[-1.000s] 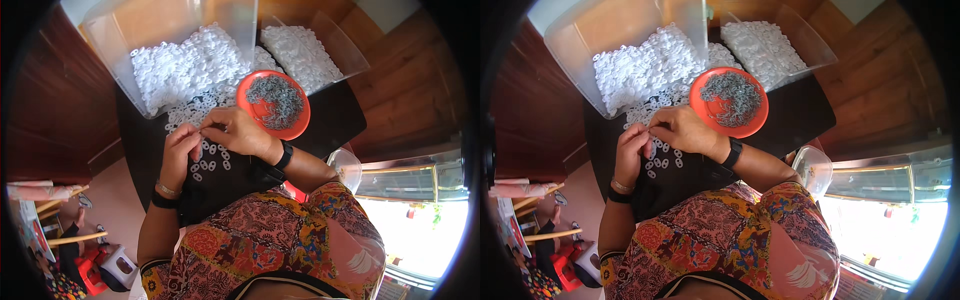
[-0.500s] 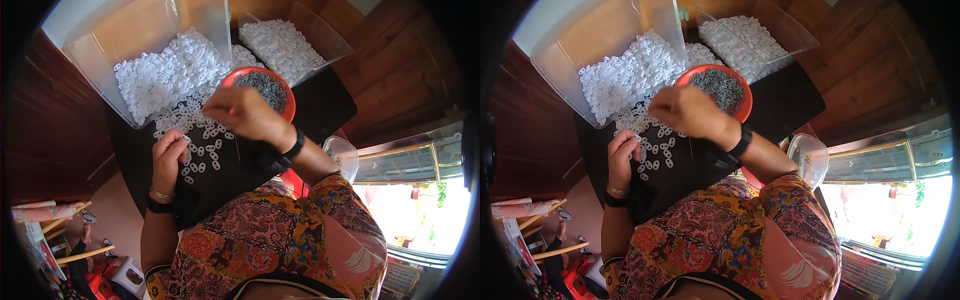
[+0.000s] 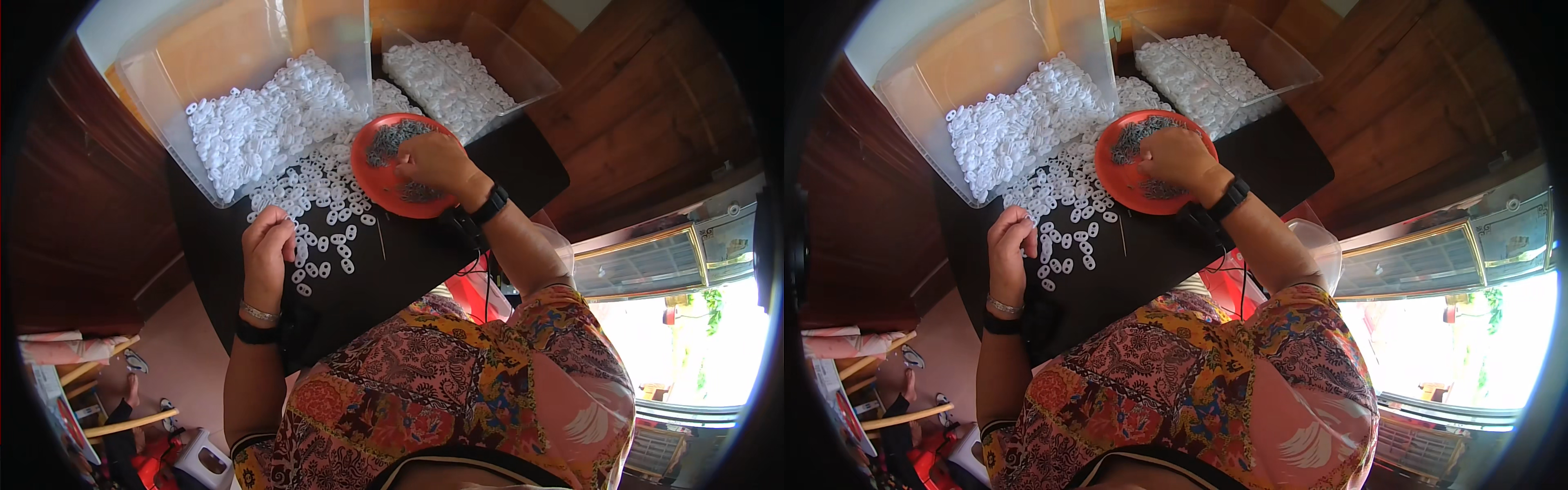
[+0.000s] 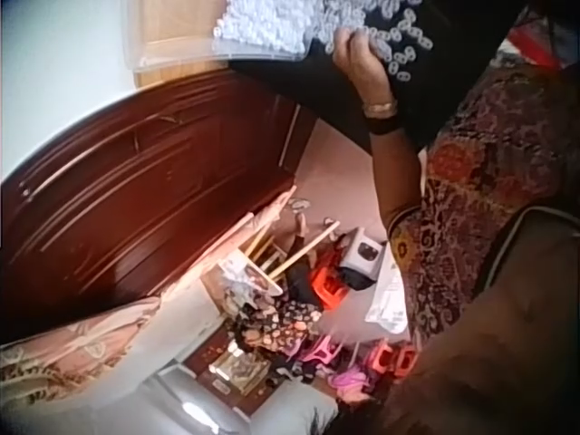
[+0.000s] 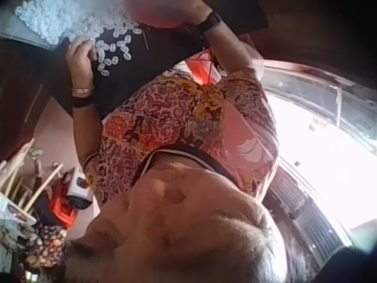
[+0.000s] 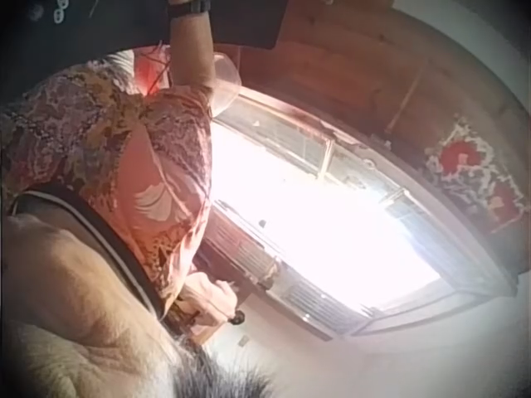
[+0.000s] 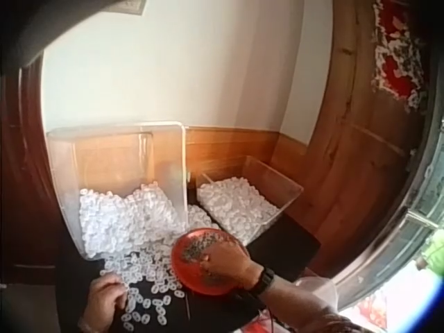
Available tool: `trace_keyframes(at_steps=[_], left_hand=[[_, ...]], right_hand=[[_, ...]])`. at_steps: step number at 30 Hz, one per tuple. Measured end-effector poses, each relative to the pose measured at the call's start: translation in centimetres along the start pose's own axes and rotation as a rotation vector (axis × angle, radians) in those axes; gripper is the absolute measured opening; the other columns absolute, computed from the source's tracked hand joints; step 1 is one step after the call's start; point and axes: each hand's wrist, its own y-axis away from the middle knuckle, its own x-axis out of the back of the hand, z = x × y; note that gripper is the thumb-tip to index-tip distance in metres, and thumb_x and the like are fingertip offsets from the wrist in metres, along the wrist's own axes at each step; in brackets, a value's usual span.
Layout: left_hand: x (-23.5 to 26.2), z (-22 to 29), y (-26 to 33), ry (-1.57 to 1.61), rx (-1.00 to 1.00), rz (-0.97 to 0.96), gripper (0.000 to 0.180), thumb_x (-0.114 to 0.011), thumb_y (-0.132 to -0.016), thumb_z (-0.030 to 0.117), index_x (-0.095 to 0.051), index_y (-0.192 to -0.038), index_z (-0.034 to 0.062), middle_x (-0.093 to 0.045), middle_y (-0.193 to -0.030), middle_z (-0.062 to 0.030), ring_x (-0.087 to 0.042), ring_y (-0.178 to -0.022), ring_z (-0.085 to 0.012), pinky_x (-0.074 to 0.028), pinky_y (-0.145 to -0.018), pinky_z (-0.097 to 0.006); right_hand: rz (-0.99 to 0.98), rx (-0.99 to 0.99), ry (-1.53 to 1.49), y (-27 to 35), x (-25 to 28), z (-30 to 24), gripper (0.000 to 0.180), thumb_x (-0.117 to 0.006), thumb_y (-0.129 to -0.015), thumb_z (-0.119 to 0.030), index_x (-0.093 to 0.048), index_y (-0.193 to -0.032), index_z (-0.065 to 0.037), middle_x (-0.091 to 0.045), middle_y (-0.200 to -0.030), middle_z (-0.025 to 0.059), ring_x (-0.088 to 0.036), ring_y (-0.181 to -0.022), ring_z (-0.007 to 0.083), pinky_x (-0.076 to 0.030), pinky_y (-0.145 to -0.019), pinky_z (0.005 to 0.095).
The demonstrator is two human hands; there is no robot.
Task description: Inserting tiny metal pins or components into small white plastic hardware pieces using a needle tool.
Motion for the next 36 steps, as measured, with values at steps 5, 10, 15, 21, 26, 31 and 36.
trace_keyframes(at_steps=[5,10,15,21,26,31,36], left_hand=[[-0.1,0.0,-0.1,-0.010,0.009,0.007,0.017,-0.049,-0.086,0.016,-0.051,-0.074,0.0047,-0.044,-0.058,0.0011,-0.039,-0.051,-0.0071,-0.030,-0.049,-0.022],[0.1,-0.1,-0.1,-0.028,-0.009,0.006,0.017,-0.049,-0.086,0.016,-0.050,-0.074,0.0045,-0.044,-0.057,0.0010,-0.039,-0.051,-0.0070,-0.030,-0.049,-0.023],[0.2,0.2,0.0,-0.011,0.001,0.018,0.017,-0.049,-0.086,0.016,-0.050,-0.073,0.0047,-0.045,-0.058,0.0010,-0.039,-0.051,-0.0067,-0.030,-0.049,-0.022],[0.0,0.4,0.2,0.030,-0.018,0.055,0.018,-0.051,-0.087,0.012,-0.051,-0.071,0.0047,-0.045,-0.057,0.0030,-0.036,-0.048,-0.0043,-0.029,-0.047,-0.021],[0.0,0.4,0.2,0.048,-0.015,0.070,0.015,-0.052,-0.088,0.012,-0.054,-0.075,0.0043,-0.047,-0.060,0.0028,-0.038,-0.050,-0.0037,-0.030,-0.048,-0.020],[-0.1,0.8,0.5,0.079,-0.001,0.088,0.014,-0.054,-0.089,0.012,-0.054,-0.077,0.0040,-0.048,-0.062,0.0026,-0.039,-0.051,-0.0032,-0.031,-0.047,-0.019],[-0.5,1.1,0.7,0.046,0.020,0.053,0.015,-0.055,-0.090,0.014,-0.055,-0.079,0.0039,-0.047,-0.061,0.0031,-0.039,-0.052,-0.0031,-0.031,-0.048,-0.019]], right_hand=[[0.023,0.007,0.046,-0.4,-0.4,-0.6,0.018,-0.057,-0.074,-0.023,-0.069,-0.079,-0.009,-0.067,-0.082,0.0158,-0.065,-0.082,0.0358,-0.050,-0.076,0.0481],[0.013,0.065,0.072,-0.6,-1.1,-0.6,0.022,-0.057,-0.075,-0.023,-0.068,-0.079,-0.005,-0.067,-0.082,0.0184,-0.065,-0.081,0.0372,-0.050,-0.076,0.0494],[0.209,0.154,-0.100,-0.4,-0.7,-0.9,0.013,-0.060,-0.080,-0.016,-0.060,-0.080,-0.002,-0.064,-0.074,0.0134,-0.063,-0.070,0.0274,-0.050,-0.066,0.0376],[-0.022,0.075,-0.888,-0.3,1.3,-5.5,0.015,-0.060,-0.088,-0.011,-0.064,-0.095,0.001,-0.061,-0.080,0.0004,-0.055,-0.071,0.0070,-0.046,-0.064,0.0218],[-0.294,0.112,-1.268,-0.7,0.7,-9.6,0.018,-0.060,-0.090,-0.012,-0.063,-0.101,0.002,-0.062,-0.080,0.0009,-0.058,-0.069,0.0065,-0.047,-0.065,0.0203],[-0.381,0.085,-1.459,-0.6,-1.4,-11.5,0.017,-0.065,-0.090,-0.018,-0.062,-0.092,0.000,-0.061,-0.077,-0.0003,-0.057,-0.067,0.0069,-0.047,-0.062,0.0206],[-0.315,0.051,-1.488,-0.1,-2.5,-11.7,0.018,-0.063,-0.092,-0.021,-0.061,-0.090,-0.003,-0.058,-0.074,-0.0010,-0.052,-0.063,0.0061,-0.044,-0.058,0.0201]])
